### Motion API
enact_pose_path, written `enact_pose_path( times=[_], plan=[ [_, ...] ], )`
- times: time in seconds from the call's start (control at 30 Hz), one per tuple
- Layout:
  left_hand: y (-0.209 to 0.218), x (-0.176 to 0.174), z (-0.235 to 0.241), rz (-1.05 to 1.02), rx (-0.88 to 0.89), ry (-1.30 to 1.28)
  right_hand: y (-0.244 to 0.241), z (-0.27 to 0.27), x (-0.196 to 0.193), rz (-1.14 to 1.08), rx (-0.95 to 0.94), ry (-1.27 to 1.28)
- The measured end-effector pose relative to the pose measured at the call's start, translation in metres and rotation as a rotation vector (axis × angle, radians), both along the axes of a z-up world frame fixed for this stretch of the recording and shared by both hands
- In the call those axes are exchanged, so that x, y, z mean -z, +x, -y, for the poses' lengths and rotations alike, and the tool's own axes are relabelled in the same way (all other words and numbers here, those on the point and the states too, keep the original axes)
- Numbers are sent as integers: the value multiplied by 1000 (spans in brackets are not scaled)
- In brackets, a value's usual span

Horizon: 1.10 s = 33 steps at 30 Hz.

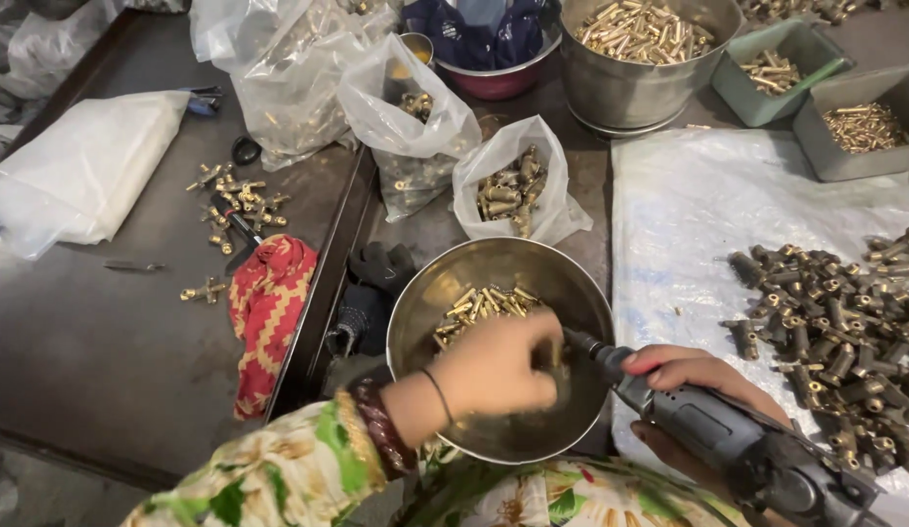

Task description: Assembling small brass valve components using a power screwdriver on a workbench.

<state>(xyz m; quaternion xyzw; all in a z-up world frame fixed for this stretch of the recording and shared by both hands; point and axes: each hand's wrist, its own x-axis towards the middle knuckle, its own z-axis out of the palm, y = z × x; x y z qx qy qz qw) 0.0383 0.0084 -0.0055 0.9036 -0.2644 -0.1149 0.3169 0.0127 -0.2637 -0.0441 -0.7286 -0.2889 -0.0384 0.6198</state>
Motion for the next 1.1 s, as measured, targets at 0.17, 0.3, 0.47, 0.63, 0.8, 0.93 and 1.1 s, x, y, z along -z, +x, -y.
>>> enact_pose_path(
  times=[0.17, 0.3, 0.47, 0.63, 0.8, 0.93, 1.1],
  plan=[
    [6, -39, -36, -406, -312, -1195, 4, 2, 1, -47, 29, 33],
    [-5, -28, -37, -351, -359, -1614, 12, -7, -7, -9, 20, 12],
    [-12, -13, -31, -544, -574, -1596, 16, -16, -32, 37, -49, -29],
    [-14, 24, -34, -495, -746, -1500, 6, -13, -61, 44, 16, -110],
    [-19, 17, -18, -633, -757, -1590, 15, -13, -39, 4, -223, 152],
    [-26, 14, -4, -791, -762, -1676, 12, -21, -26, -80, -342, 190],
    [-28, 12, -2, -814, -815, -1654, 28, 10, 1, -136, -420, 107]
  ],
)
